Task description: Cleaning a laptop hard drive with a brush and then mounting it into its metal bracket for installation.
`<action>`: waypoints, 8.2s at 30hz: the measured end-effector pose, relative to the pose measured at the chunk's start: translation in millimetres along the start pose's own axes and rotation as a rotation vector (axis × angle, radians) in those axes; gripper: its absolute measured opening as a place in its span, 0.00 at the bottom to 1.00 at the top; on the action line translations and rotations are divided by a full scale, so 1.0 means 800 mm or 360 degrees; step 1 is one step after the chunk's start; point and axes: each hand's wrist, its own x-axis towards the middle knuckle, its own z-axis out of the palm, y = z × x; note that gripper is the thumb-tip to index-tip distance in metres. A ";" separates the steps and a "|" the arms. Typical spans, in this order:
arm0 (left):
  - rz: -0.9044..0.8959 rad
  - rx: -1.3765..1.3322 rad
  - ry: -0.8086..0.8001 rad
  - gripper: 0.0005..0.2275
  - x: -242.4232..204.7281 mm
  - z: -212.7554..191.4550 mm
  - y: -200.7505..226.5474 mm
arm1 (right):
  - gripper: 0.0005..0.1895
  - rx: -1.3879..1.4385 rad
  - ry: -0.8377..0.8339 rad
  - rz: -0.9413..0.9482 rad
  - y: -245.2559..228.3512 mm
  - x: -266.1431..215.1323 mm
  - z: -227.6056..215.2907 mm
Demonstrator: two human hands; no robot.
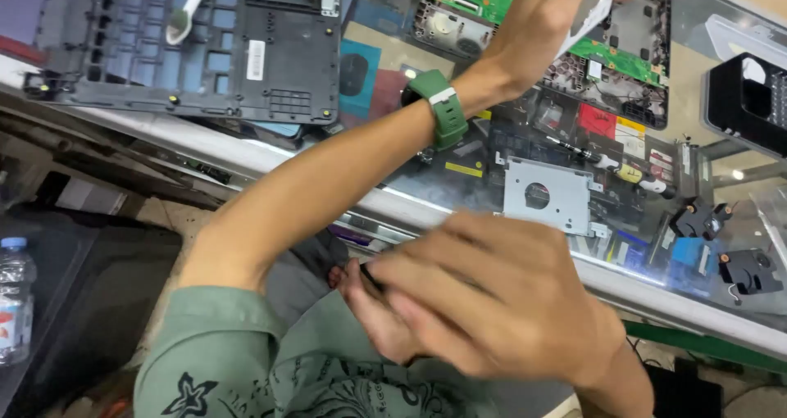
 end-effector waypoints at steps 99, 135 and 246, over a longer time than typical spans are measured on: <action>-0.0782 -0.1182 -0.0147 0.45 -0.274 0.040 0.199 | 0.22 -0.0133 0.1289 0.1095 -0.046 -0.279 0.198; -0.0626 -0.0131 -0.0371 0.37 -0.274 0.062 0.206 | 0.20 -0.0286 0.1293 0.1104 -0.039 -0.260 0.148; -0.0758 -0.1299 -0.0125 0.41 -0.299 0.057 0.192 | 0.12 -0.0234 0.1189 0.1002 -0.061 -0.329 0.162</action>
